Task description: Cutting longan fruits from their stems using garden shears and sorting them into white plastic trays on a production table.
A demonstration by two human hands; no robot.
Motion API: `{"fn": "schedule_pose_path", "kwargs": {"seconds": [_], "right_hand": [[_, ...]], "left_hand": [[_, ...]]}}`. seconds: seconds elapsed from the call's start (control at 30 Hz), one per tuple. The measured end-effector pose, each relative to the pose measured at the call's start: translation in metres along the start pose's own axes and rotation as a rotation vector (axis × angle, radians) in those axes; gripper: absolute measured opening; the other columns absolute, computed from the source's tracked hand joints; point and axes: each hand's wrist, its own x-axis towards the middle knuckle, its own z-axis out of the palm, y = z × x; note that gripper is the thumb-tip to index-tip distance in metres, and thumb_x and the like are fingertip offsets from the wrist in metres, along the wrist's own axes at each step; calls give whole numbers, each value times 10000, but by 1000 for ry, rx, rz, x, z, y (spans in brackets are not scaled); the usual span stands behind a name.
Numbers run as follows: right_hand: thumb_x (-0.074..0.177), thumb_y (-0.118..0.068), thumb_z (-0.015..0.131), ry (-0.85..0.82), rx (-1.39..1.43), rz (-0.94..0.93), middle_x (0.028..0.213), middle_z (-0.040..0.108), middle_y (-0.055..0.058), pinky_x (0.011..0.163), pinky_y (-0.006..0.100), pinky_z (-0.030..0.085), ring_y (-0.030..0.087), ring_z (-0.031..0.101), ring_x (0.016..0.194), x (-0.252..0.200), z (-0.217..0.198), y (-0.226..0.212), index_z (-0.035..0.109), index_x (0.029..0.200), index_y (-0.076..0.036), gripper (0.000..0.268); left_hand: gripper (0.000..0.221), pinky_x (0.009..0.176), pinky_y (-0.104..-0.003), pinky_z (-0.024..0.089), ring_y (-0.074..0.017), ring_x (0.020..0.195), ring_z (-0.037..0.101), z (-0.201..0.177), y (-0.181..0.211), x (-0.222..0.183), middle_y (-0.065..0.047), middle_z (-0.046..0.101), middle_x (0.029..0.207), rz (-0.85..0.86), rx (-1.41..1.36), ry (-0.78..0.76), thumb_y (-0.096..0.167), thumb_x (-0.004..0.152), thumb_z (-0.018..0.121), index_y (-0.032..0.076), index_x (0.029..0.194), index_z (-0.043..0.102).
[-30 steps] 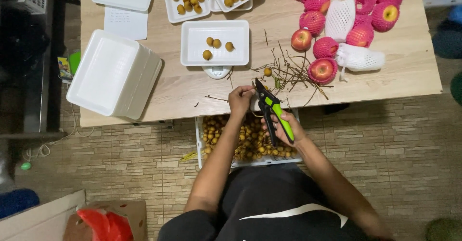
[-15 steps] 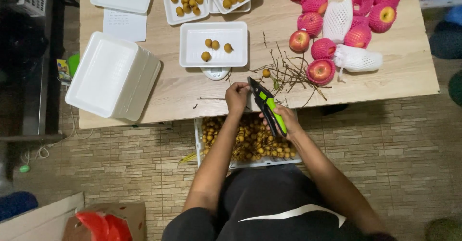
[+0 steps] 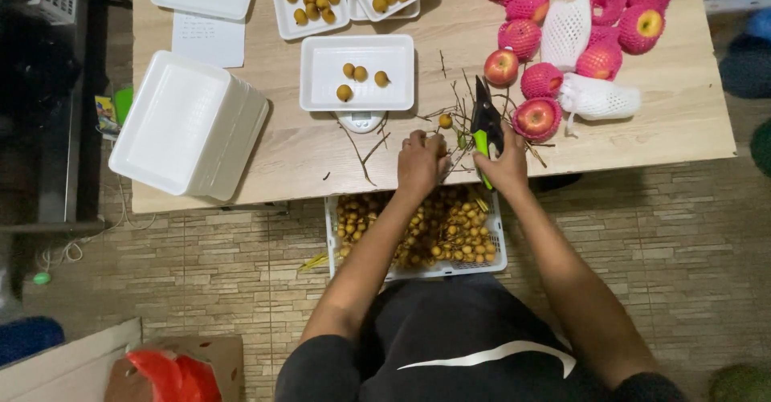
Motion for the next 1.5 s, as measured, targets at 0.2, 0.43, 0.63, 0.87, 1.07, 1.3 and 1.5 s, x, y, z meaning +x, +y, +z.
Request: {"fn": "schedule_pose_path", "kwargs": {"seconds": [0.2,0.43,0.63,0.87,1.07,1.3,1.5], "right_hand": [[653,-389,828,120,-461,-155,1177,526,190,914,601,505,467,547,1133,-9,22,9,522,1486,-43,953],[682,-488,794,35,-528,-40,1314,480,220,957,593,423,500,479,1206,-9,23,-12,451,1529,-69,1006],[696,-496,793,36,-553,-32,1365,426,227,967,595,385,500,435,1217,-14,25,-21,370,1554,-52,1054],[690,-523,811,-6,-528,-31,1400,387,263,1031,638,296,521,393,1237,-15,21,-25,346,1569,-13,1117],[699,-534,810,-27,-519,-17,1409,382,286,1048,665,256,534,368,1267,-14,25,-24,322,1582,-4,1140],[687,-537,818,-19,-528,-23,1415,382,302,1054,647,252,537,385,1255,-18,21,-32,326,1575,12,1154],[682,-586,805,-27,-511,-19,1460,358,314,1081,679,190,552,344,1303,-19,21,-34,338,1572,21,1175]], "left_hand": [[363,914,-440,574,-427,1139,554,2,-4,15,-116,485,1178,-56,-37,-41,333,857,791,163,1094,575],[307,899,-526,549,-458,1046,630,-31,10,45,-151,550,1053,-99,-192,-34,219,852,689,139,1069,487],[243,869,-505,596,-428,1085,602,-3,15,71,-141,556,1137,-55,-92,-37,283,943,606,158,1121,498],[271,874,-508,593,-409,1084,613,-19,10,60,-115,565,1124,-48,-161,5,240,927,695,160,1112,513],[266,839,-567,589,-488,995,644,-86,-43,74,-180,574,1092,-100,-197,314,174,940,702,135,1151,545],[262,1010,-450,475,-366,1166,559,-77,-114,113,-109,572,1169,-96,48,342,110,925,684,170,1173,623],[214,1075,-435,385,-289,1219,529,-80,-123,112,-73,580,1200,-59,112,390,164,965,695,192,1169,638]]}}
